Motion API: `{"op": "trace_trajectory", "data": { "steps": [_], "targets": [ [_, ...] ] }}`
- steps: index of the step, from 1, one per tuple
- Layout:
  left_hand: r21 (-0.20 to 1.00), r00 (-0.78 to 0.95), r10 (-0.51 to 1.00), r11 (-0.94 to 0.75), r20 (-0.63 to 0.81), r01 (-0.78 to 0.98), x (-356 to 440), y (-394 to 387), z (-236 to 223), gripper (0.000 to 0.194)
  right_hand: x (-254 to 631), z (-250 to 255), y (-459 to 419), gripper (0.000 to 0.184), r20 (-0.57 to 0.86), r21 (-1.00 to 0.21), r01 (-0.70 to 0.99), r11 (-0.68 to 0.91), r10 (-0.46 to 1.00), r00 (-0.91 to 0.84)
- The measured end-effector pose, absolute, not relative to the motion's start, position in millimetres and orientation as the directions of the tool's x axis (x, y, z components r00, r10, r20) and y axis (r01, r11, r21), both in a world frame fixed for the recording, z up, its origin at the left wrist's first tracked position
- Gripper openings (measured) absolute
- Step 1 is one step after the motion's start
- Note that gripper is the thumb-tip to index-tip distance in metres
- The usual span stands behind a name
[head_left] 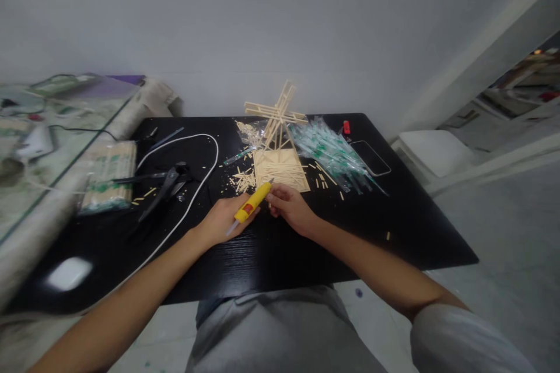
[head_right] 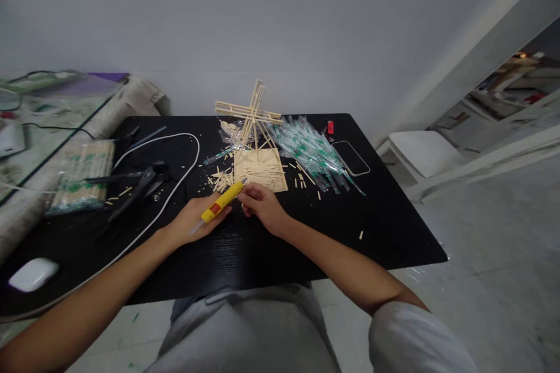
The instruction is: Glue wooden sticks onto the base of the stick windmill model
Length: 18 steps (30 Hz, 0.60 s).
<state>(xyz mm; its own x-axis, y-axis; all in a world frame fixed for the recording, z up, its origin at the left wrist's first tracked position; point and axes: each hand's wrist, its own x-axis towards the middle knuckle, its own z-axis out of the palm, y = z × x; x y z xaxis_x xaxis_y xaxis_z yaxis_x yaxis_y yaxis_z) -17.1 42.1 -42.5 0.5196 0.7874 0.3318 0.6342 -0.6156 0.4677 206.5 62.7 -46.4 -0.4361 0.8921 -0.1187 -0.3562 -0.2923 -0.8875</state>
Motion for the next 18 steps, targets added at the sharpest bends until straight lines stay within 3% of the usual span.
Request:
{"op": "trace_trajectory", "data": {
  "steps": [10,18],
  "targets": [
    [0.508,0.534,0.804,-0.585,0.261,0.633,-21,44,-33,0.021,205,-48,64,0.036,-0.113,-0.901,-0.345,-0.261,0.912,-0.394],
    [0.561,0.450,0.875,-0.466,0.179,0.684,-20,41,-29,0.026,206,-43,61,0.037,-0.126,-0.906,-0.318,-0.278,0.897,-0.425]
  ]
}}
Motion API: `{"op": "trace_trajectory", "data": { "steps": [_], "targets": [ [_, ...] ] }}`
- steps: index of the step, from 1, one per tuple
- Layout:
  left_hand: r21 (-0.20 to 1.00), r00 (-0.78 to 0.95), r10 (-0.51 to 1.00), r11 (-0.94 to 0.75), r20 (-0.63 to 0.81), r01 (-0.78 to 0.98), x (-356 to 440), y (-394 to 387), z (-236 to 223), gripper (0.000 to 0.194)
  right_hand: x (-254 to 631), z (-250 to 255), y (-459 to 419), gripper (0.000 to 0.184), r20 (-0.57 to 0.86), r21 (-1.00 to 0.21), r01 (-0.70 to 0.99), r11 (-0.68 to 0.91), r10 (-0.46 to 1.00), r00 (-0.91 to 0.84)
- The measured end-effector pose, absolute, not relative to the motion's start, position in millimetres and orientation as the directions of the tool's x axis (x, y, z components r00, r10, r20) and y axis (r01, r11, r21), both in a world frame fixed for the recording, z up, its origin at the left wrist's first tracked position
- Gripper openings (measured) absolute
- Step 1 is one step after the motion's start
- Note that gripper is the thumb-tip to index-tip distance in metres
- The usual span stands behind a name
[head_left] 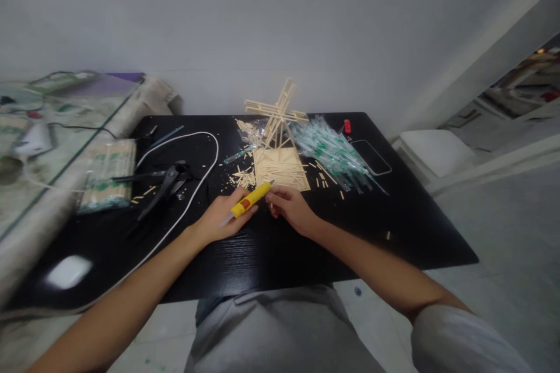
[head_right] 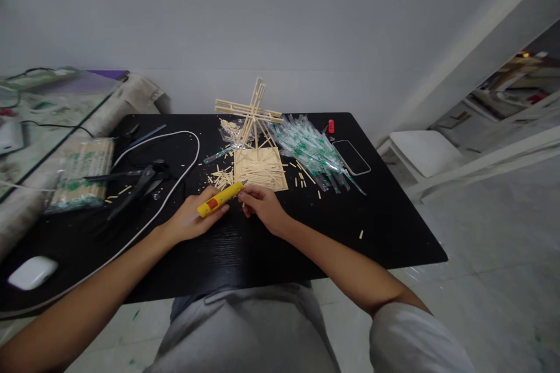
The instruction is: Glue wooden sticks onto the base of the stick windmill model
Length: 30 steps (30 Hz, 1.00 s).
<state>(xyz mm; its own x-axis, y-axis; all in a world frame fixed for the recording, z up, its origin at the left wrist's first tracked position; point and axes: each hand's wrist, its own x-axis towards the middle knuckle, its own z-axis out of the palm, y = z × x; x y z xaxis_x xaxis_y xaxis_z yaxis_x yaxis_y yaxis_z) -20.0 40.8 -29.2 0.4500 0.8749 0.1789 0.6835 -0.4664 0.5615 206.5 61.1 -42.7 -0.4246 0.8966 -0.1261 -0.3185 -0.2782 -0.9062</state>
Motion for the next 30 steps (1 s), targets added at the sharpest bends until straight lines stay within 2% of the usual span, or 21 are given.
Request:
{"op": "trace_trajectory", "data": {
  "steps": [6,11,17,30],
  "targets": [
    [0.580,0.454,0.871,-0.472,0.188,0.664,-18,40,-26,0.024,205,-40,61,0.030,-0.157,-0.895,-0.314,-0.318,0.881,-0.446],
    [0.617,0.440,0.882,-0.442,0.167,0.651,-17,39,-22,0.025,205,-38,61,0.031,-0.187,-0.842,-0.370,-0.393,0.856,-0.482],
    [0.639,0.441,0.872,-0.467,0.214,0.611,-17,39,-21,0.027,208,-33,61,0.033,-0.177,-0.801,-0.393,-0.451,0.806,-0.565],
    [0.664,0.466,0.857,-0.482,0.220,0.572,-15,38,-24,0.024,208,-26,57,0.036,-0.160,-0.821,-0.359,-0.444,0.782,-0.602]
  ]
}}
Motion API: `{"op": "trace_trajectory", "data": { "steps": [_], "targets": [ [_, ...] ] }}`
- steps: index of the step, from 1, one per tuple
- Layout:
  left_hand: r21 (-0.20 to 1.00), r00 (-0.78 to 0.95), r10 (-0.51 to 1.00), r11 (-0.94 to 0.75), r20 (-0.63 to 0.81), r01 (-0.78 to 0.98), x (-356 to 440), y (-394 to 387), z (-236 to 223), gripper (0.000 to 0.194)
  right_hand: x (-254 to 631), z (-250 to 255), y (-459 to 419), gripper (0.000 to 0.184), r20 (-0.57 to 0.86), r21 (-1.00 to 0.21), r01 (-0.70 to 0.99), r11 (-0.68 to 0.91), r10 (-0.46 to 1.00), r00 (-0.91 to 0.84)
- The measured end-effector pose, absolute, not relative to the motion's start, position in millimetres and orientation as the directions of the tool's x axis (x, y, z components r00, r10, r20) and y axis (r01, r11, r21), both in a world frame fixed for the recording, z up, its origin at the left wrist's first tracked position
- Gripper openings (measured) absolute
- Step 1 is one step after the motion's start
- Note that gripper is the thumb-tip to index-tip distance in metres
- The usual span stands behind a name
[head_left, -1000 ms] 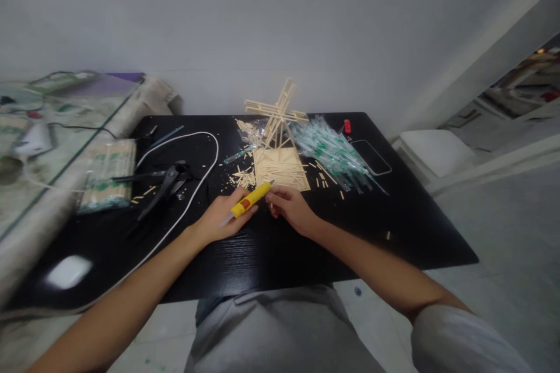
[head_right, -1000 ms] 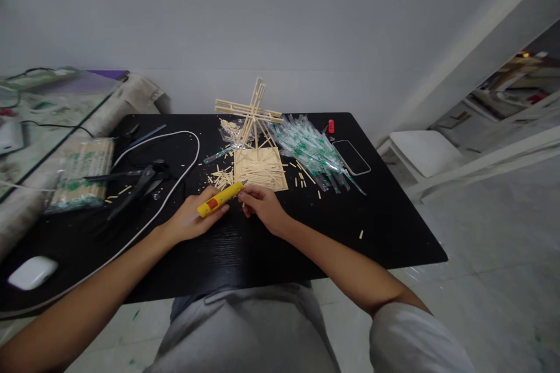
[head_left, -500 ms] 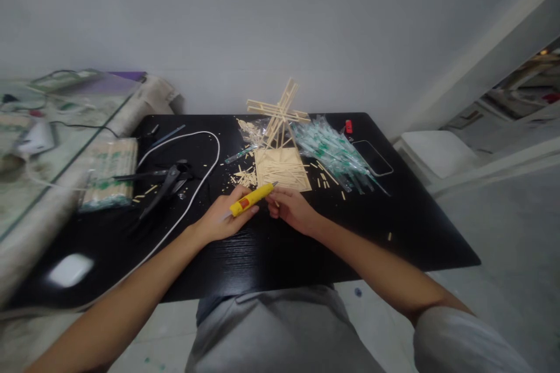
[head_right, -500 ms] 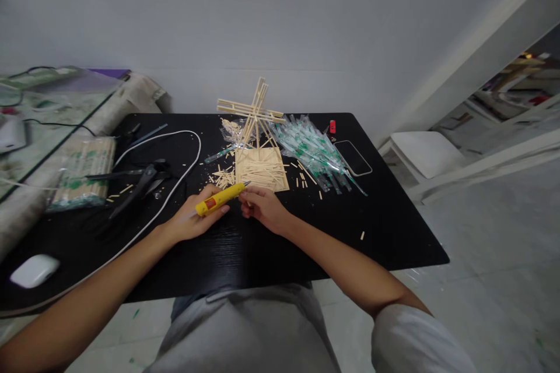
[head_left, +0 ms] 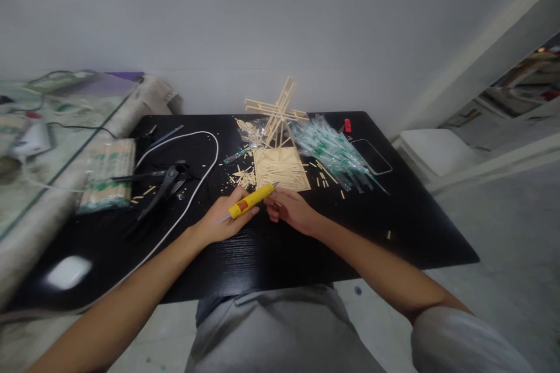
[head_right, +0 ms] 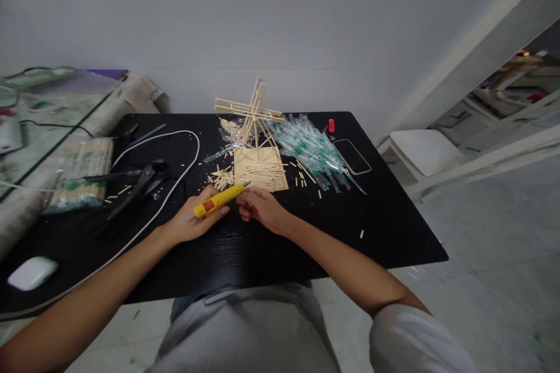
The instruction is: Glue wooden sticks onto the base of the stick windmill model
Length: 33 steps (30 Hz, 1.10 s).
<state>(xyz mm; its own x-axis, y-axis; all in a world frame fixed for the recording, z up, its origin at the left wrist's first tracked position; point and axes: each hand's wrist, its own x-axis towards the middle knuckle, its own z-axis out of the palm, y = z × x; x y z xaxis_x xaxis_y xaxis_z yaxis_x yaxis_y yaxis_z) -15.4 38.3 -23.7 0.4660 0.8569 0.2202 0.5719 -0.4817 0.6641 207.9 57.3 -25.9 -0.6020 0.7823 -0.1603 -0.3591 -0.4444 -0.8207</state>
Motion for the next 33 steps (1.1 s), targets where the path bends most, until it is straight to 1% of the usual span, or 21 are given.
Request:
{"op": "trace_trajectory", "data": {
  "steps": [7,10,12,15,17,20,21,23,28,33],
  "targets": [
    [0.647,0.462,0.862,-0.476,0.207,0.596,-14,38,-22,0.024,206,-27,57,0.035,-0.168,-0.834,-0.341,-0.434,0.788,-0.592],
    [0.625,0.450,0.862,-0.487,0.233,0.610,-14,38,-24,0.023,206,-27,57,0.036,-0.165,-0.836,-0.341,-0.431,0.788,-0.593],
    [0.625,0.414,0.866,-0.492,0.281,0.606,-15,38,-25,0.021,206,-28,56,0.038,-0.162,-0.835,-0.342,-0.432,0.786,-0.596],
    [0.669,0.286,0.898,-0.441,0.336,0.599,-17,39,-24,0.021,207,-28,55,0.041,-0.160,-0.838,-0.337,-0.428,0.785,-0.599],
    [0.767,0.204,0.939,-0.343,0.276,0.543,-19,40,-23,0.026,208,-28,54,0.042,-0.155,-0.844,-0.334,-0.419,0.787,-0.597],
    [0.935,0.170,0.984,-0.099,0.042,0.342,-19,44,-25,0.043,208,-29,54,0.042,-0.142,-0.859,-0.327,-0.395,0.796,-0.588],
    [0.962,0.182,0.983,-0.024,-0.027,0.271,-19,45,-27,0.049,208,-30,54,0.042,-0.138,-0.865,-0.324,-0.384,0.802,-0.581],
    [0.984,0.210,0.973,0.065,-0.099,0.165,-18,48,-29,0.057,208,-32,55,0.043,-0.134,-0.874,-0.319,-0.366,0.814,-0.566],
    [0.993,0.263,0.958,0.115,-0.114,0.009,-12,51,-25,0.059,209,-36,56,0.043,-0.127,-0.888,-0.314,-0.336,0.836,-0.534],
    [0.990,0.319,0.940,0.136,-0.123,-0.021,-6,46,-22,0.056,208,-35,57,0.044,-0.129,-0.887,-0.315,-0.338,0.836,-0.533]
  ]
}}
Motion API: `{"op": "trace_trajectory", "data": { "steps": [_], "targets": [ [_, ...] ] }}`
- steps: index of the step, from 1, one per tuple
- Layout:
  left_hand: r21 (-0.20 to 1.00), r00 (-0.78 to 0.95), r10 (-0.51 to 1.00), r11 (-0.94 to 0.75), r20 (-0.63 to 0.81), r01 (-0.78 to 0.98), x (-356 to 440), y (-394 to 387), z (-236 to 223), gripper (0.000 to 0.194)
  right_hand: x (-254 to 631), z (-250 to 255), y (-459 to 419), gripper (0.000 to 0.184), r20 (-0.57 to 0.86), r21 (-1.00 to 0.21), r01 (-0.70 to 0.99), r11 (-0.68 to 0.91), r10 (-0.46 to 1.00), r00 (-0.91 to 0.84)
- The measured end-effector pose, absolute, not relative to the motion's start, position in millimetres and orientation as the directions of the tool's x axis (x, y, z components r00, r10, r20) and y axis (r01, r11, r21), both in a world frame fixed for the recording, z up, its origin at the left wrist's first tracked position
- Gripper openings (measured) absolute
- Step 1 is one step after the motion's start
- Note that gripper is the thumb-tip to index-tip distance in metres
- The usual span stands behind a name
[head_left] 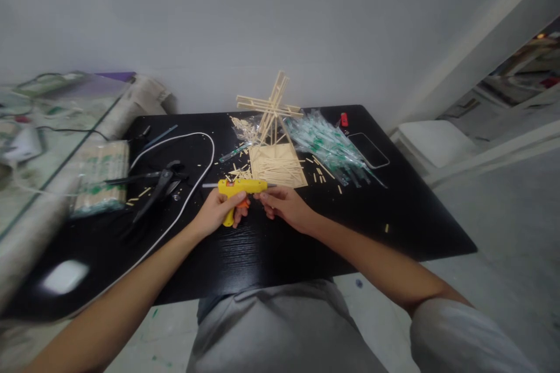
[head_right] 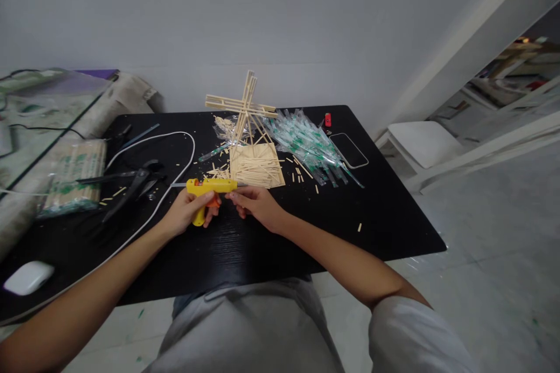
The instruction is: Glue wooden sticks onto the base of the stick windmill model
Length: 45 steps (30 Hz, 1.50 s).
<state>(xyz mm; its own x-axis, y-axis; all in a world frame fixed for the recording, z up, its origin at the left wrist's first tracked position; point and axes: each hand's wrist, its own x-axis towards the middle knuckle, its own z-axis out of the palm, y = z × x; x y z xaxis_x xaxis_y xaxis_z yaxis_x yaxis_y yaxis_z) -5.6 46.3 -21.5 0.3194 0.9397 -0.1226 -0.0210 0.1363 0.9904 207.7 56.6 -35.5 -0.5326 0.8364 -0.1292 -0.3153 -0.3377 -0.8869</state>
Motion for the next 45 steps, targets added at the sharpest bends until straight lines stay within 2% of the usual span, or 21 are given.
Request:
{"op": "trace_trajectory", "data": {
  "steps": [7,15,20,29,37,45],
  "targets": [
    [0.994,0.316,0.943,0.107,-0.102,0.002,-6,47,-26,0.052,208,-32,56,0.040,-0.146,-0.860,-0.340,-0.381,0.822,-0.551],
    [0.986,0.273,0.955,0.077,-0.116,0.151,-10,42,-33,0.048,206,-33,56,0.036,-0.171,-0.834,-0.355,-0.423,0.809,-0.563],
    [0.985,0.260,0.958,0.083,-0.120,0.150,-7,41,-33,0.048,206,-32,56,0.037,-0.179,-0.835,-0.347,-0.428,0.806,-0.564],
    [0.983,0.200,0.977,0.043,-0.079,0.177,-7,42,-30,0.045,211,-29,59,0.036,-0.196,-0.806,-0.377,-0.456,0.808,-0.556],
    [0.960,0.216,0.976,-0.080,0.021,0.267,-8,39,-25,0.040,211,-30,61,0.035,-0.212,-0.785,-0.372,-0.495,0.779,-0.590],
    [0.952,0.239,0.970,-0.106,0.036,0.287,-9,39,-23,0.035,213,-29,64,0.028,-0.242,-0.735,-0.363,-0.572,0.722,-0.648]
  ]
}}
